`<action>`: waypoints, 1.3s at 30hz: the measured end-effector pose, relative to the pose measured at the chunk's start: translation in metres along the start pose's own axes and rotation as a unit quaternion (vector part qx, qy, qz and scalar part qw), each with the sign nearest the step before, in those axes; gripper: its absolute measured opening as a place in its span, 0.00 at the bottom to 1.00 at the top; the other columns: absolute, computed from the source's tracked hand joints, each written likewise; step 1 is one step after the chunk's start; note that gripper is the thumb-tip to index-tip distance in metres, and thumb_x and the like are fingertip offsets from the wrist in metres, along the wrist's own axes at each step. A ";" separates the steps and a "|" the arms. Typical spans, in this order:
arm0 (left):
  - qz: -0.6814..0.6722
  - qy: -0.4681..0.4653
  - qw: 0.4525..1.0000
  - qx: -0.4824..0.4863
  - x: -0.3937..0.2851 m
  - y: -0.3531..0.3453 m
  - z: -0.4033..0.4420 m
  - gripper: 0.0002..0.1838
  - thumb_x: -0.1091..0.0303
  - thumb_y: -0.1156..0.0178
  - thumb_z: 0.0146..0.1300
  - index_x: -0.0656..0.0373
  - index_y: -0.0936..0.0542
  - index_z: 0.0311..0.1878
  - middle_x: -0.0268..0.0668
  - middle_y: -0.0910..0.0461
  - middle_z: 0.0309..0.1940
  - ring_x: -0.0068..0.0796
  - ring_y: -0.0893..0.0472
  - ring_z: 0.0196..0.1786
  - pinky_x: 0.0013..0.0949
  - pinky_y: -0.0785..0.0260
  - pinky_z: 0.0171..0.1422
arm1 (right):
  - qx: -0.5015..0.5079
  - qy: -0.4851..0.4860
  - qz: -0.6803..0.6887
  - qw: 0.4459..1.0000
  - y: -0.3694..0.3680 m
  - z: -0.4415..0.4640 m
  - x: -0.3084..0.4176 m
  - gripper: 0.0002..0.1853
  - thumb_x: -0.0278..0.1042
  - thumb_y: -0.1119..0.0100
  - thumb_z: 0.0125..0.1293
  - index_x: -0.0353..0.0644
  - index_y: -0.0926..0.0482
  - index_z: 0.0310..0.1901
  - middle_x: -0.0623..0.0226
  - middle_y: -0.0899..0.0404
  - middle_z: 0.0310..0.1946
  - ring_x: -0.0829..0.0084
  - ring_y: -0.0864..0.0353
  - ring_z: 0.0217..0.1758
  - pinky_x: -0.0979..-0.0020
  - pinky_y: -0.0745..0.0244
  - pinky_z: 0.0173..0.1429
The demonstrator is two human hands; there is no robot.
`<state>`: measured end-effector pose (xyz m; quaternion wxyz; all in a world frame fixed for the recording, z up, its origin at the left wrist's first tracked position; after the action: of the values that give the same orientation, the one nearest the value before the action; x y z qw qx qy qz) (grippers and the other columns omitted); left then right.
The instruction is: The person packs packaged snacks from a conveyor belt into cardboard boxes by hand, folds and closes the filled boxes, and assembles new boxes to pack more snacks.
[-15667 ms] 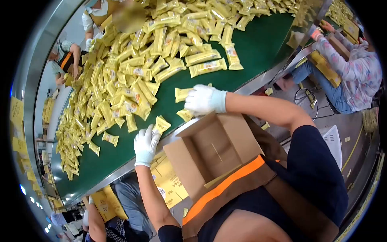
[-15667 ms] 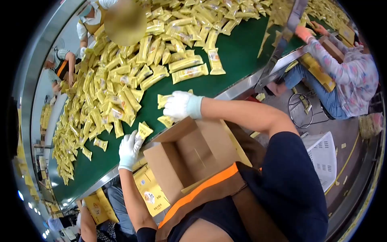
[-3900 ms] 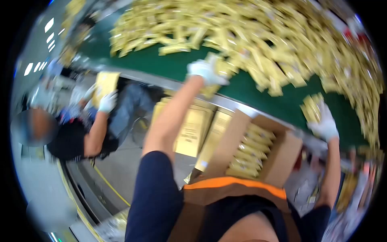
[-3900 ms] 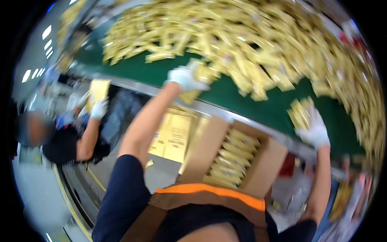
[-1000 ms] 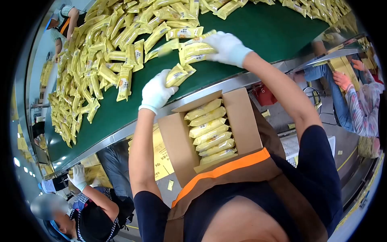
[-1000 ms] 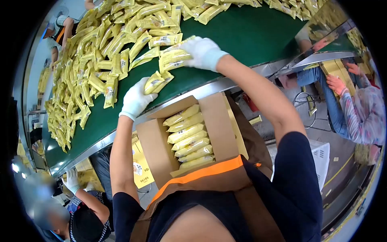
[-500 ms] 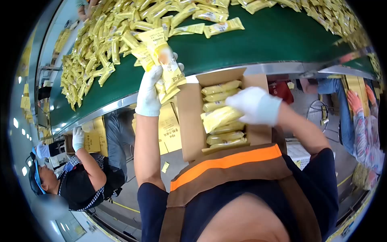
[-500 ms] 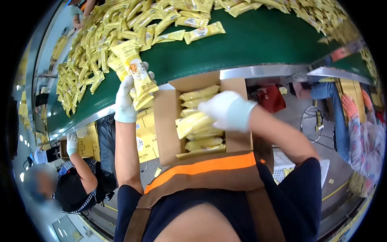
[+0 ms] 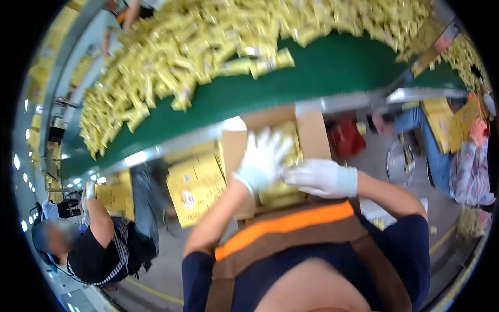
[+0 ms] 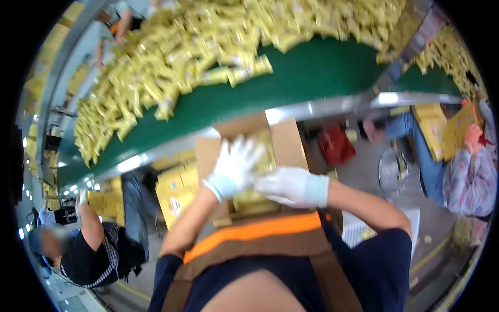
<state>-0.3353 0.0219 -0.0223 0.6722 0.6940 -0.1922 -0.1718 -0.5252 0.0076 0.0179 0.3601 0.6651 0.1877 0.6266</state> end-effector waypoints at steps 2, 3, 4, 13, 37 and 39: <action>-0.034 0.027 0.999 0.029 -0.001 0.002 0.005 0.45 0.33 0.44 0.61 0.46 0.40 0.76 0.48 0.43 0.76 0.61 0.46 0.77 0.72 0.58 0.75 | 0.020 0.029 -0.199 0.979 0.043 0.015 -0.010 0.18 0.35 0.39 0.59 0.48 0.21 0.53 0.63 0.22 0.58 0.61 0.26 0.65 0.59 0.31 0.65; -0.038 0.037 0.998 0.031 -0.003 0.001 0.009 0.46 0.29 0.48 0.61 0.46 0.41 0.76 0.47 0.42 0.76 0.61 0.45 0.77 0.72 0.59 0.75 | 0.066 0.035 -0.333 0.940 0.060 0.023 -0.014 0.17 0.34 0.41 0.59 0.50 0.21 0.51 0.65 0.22 0.56 0.62 0.27 0.65 0.60 0.30 0.63; -0.028 0.030 0.999 -0.008 -0.001 -0.003 0.007 0.46 0.27 0.51 0.62 0.47 0.40 0.76 0.46 0.41 0.75 0.61 0.45 0.76 0.72 0.57 0.75 | 0.057 0.061 -0.425 0.902 0.060 0.025 -0.024 0.15 0.35 0.43 0.60 0.51 0.21 0.49 0.65 0.22 0.56 0.62 0.27 0.65 0.61 0.29 0.62; -0.189 0.199 0.917 -0.289 0.073 0.071 -0.054 0.26 0.54 0.38 0.62 0.57 0.23 0.61 0.44 0.20 0.56 0.42 0.22 0.58 0.45 0.37 0.68 | 0.051 0.180 -0.336 0.923 0.053 0.053 -0.021 0.13 0.48 0.36 0.59 0.49 0.24 0.37 0.67 0.25 0.37 0.64 0.25 0.48 0.63 0.26 0.47; -0.416 0.479 0.753 -0.176 0.065 -0.110 -0.099 0.49 0.47 0.39 0.63 0.68 0.49 0.76 0.60 0.30 0.63 0.55 0.27 0.64 0.44 0.33 0.66 | -0.277 -0.116 -0.806 0.511 0.610 0.314 0.126 0.21 0.48 0.47 0.70 0.38 0.17 0.49 0.52 0.16 0.44 0.52 0.17 0.49 0.59 0.23 0.55; -0.414 0.502 0.745 -0.147 0.060 -0.115 -0.096 0.46 0.46 0.41 0.65 0.63 0.48 0.76 0.58 0.27 0.59 0.54 0.24 0.60 0.45 0.31 0.62 | -0.510 -0.030 -0.582 0.632 0.617 0.328 0.115 0.25 0.53 0.48 0.69 0.37 0.18 0.51 0.50 0.16 0.47 0.51 0.17 0.52 0.59 0.24 0.57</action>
<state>-0.2315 0.0779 -0.1321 0.6282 0.5841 0.5067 -0.0866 -0.3153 -0.4053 0.5539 0.9377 0.1459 0.1753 0.2621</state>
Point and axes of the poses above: each hand's wrist, its own z-axis towards the middle knuckle, its own y-axis out of the back of the hand, x = y × z, the point moved 3 cm from there along z, towards the middle knuckle
